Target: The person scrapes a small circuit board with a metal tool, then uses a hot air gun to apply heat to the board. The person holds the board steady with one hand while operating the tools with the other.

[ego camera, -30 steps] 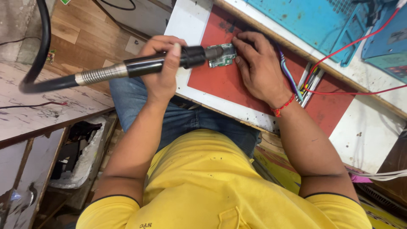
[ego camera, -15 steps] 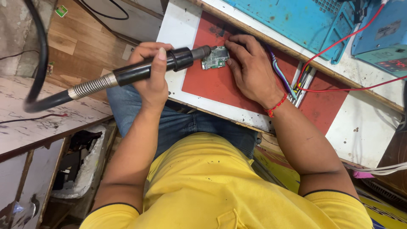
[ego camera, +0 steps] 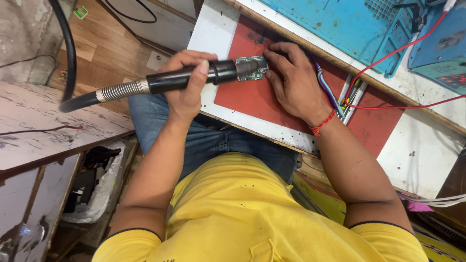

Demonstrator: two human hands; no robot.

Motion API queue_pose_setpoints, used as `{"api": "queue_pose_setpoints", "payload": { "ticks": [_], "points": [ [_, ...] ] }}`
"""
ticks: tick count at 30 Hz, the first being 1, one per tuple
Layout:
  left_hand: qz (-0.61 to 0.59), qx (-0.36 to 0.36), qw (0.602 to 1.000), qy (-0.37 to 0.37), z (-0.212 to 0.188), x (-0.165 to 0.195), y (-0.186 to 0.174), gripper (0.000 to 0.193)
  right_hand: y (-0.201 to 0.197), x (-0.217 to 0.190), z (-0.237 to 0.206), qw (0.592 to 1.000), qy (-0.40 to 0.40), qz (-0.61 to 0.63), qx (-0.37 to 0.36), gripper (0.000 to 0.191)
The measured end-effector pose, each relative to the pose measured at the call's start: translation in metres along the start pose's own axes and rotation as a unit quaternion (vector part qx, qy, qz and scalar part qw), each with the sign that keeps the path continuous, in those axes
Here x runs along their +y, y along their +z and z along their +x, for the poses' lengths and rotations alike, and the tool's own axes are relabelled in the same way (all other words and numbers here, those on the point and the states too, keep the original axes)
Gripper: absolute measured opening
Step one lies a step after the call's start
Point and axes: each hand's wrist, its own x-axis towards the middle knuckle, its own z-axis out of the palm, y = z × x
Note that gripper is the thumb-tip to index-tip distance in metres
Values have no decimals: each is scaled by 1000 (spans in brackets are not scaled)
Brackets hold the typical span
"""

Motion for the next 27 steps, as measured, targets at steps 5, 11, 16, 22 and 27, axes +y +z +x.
{"api": "queue_pose_setpoints", "payload": {
  "ticks": [5, 11, 16, 22, 27],
  "points": [
    [25, 32, 999, 24, -2, -7, -1, 24, 1, 1, -1, 1000, 15, 11, 4, 37],
    [8, 1, 1000, 28, -6, -18, -4, 24, 2, 1, 1, 1000, 9, 13, 3, 37],
    [35, -28, 998, 34, -3, -12, -6, 26, 0, 0, 4, 1000, 8, 4, 5, 39],
    [7, 5, 1000, 30, 6, -1, -4, 25, -4, 0, 12, 1000, 13, 4, -1, 40],
    [5, 29, 1000, -7, 5, -1, -1, 22, -4, -1, 13, 1000, 19, 4, 0, 40]
  ]
}}
